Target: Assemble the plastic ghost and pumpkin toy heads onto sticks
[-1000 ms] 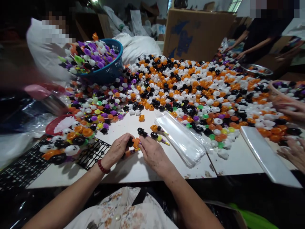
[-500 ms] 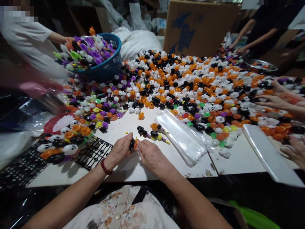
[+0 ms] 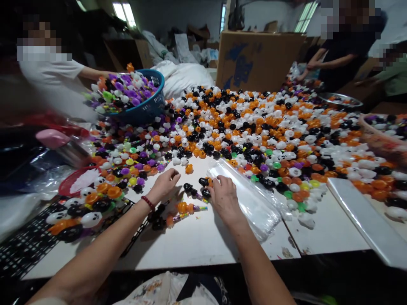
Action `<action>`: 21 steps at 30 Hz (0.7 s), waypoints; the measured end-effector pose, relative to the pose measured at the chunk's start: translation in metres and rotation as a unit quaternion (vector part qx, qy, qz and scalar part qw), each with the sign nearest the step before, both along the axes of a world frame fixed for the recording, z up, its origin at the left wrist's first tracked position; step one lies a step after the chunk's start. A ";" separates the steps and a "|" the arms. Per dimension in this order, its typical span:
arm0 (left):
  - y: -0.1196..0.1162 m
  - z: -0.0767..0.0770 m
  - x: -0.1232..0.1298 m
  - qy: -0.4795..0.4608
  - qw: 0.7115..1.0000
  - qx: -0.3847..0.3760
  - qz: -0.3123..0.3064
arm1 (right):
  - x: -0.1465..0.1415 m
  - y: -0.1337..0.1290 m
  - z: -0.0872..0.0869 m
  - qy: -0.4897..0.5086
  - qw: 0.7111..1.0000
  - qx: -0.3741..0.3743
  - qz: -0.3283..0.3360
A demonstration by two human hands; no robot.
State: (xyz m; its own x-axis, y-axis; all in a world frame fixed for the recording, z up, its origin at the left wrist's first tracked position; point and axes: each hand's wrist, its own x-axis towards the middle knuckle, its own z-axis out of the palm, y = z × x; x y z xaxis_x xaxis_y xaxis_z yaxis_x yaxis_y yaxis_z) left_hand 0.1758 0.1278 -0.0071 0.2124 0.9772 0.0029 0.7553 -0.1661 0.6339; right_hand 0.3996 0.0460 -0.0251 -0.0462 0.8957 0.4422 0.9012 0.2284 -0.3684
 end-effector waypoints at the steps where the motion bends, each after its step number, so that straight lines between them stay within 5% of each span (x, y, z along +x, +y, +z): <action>1: 0.013 -0.004 0.003 0.017 0.999 0.021 -0.025 | 0.000 0.008 0.000 -0.018 1.000 0.000 -0.001; 6: 0.057 -0.026 0.028 0.106 0.982 0.048 -0.150 | -0.025 0.044 0.013 -0.037 0.993 -0.090 0.071; 11: 0.061 -0.034 0.024 0.139 0.979 0.020 -0.146 | -0.033 0.080 0.022 -0.074 0.979 -0.172 0.080; 16: 0.029 -0.016 -0.010 0.120 0.990 0.012 -0.072 | 0.000 0.135 0.023 -0.119 0.971 -0.208 0.020; 21: -0.045 -0.011 -0.038 -0.073 0.992 0.072 0.069 | 0.022 0.184 0.015 -0.135 0.960 -0.233 -0.071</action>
